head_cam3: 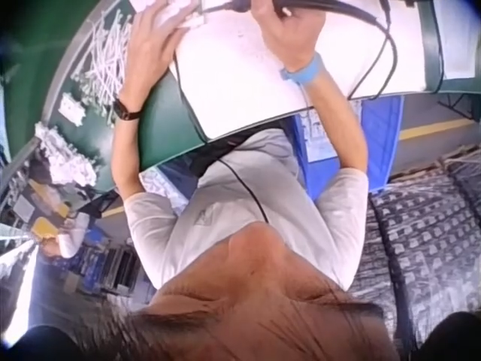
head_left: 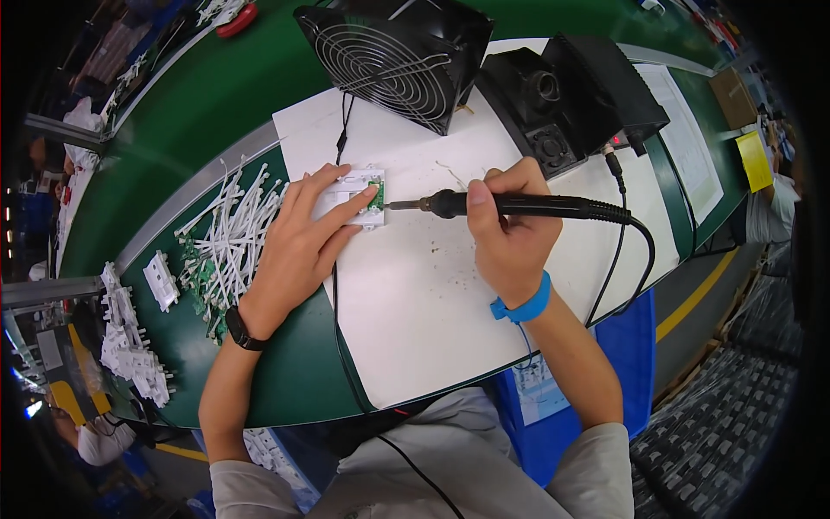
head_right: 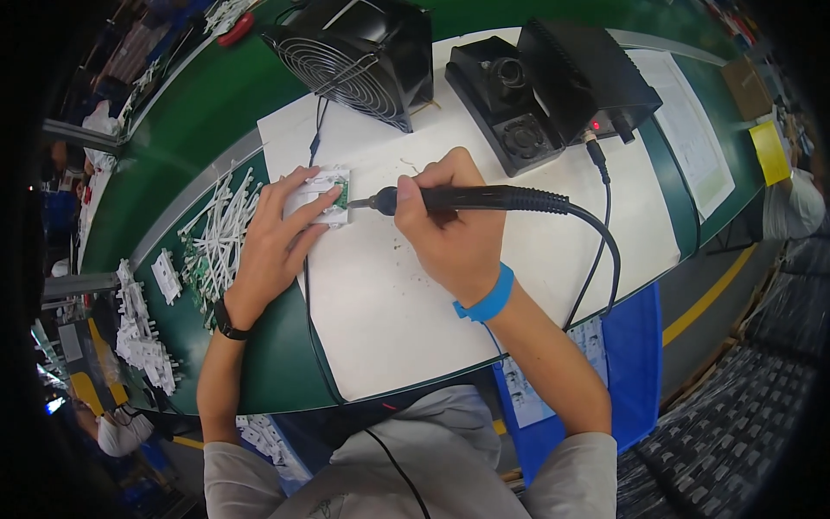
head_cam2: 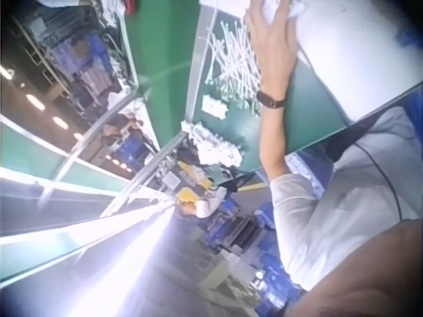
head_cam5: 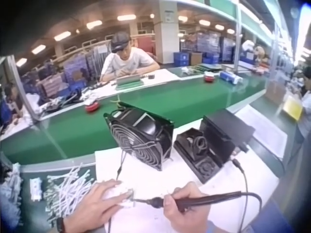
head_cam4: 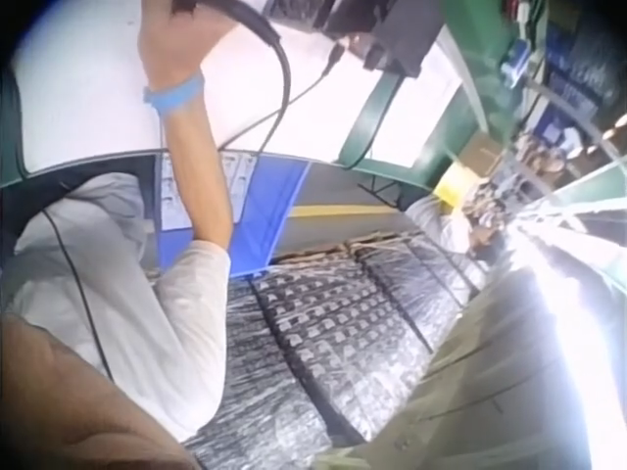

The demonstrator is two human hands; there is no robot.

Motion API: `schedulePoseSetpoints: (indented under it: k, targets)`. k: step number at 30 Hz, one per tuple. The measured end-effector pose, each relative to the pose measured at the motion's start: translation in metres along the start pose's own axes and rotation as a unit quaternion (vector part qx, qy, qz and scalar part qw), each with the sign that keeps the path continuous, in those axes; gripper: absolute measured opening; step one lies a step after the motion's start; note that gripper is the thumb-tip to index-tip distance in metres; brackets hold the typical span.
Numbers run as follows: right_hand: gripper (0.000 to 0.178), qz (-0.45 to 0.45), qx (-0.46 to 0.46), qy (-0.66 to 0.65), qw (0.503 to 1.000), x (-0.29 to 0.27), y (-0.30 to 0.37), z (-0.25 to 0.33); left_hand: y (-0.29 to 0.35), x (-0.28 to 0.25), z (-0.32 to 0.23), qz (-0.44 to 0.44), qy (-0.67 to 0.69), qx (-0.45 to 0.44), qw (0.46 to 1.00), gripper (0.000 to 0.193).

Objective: Solder wires onto small circuit boards on a factory assembly line.

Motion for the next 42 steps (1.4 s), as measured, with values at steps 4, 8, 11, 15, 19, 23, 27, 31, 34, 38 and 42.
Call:
schedulePoseSetpoints:
  k: [4, 8, 11, 15, 19, 23, 27, 31, 34, 38, 42]
  targets:
    - [0.020, 0.009, 0.021, 0.004, 1.000, 0.002, 0.000, -0.002, 0.000, 0.001, 0.000, 0.001, 0.003, -0.003, 1.000, 0.050]
    - [0.022, 0.017, 0.008, 0.028, 0.999, 0.002, 0.001, -0.002, -0.001, -0.003, -0.002, -0.014, -0.025, 0.011, 1.000, 0.046]
    - [0.022, 0.024, -0.010, 0.038, 0.999, 0.004, 0.003, 0.000, -0.001, -0.002, -0.002, -0.015, -0.025, 0.013, 1.000, 0.046]
    - [0.023, 0.029, -0.025, 0.055, 0.998, 0.004, 0.003, 0.003, -0.001, -0.002, -0.003, -0.016, -0.029, 0.017, 0.999, 0.046]
    - [0.023, 0.026, -0.021, 0.041, 0.999, 0.005, 0.005, 0.000, 0.000, -0.002, -0.002, -0.017, -0.021, 0.016, 0.999, 0.046]
    - [0.022, -0.003, -0.039, 0.046, 0.998, -0.004, 0.004, -0.004, 0.000, -0.002, -0.003, -0.020, -0.026, 0.019, 0.999, 0.045]
    - [0.021, -0.040, -0.019, 0.038, 0.998, -0.010, 0.004, -0.003, 0.001, -0.003, -0.003, -0.021, -0.030, 0.018, 0.999, 0.045]
    - [0.021, -0.001, -0.037, 0.030, 0.999, -0.003, 0.006, -0.002, 0.001, -0.003, -0.003, -0.023, -0.035, 0.019, 0.999, 0.045]
    - [0.021, -0.001, -0.046, 0.042, 0.998, -0.002, 0.004, 0.003, 0.002, -0.003, -0.002, -0.029, -0.038, 0.020, 0.999, 0.046]
    - [0.021, -0.004, -0.046, 0.030, 0.998, -0.002, 0.005, 0.002, 0.003, 0.000, 0.001, -0.041, -0.047, 0.023, 0.998, 0.049]
    - [0.022, -0.004, -0.053, 0.022, 0.998, -0.002, 0.005, 0.003, 0.003, -0.001, 0.001, -0.047, -0.040, 0.018, 0.998, 0.053]
Point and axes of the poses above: each hand's wrist, its own y-axis away from the middle knuckle, its own x-axis out of the palm, z = x × y, the point moved 9 cm from there along -y, towards the middle knuckle, and after that the axes turned 4 degrees about -x, right-handed, at the moved point
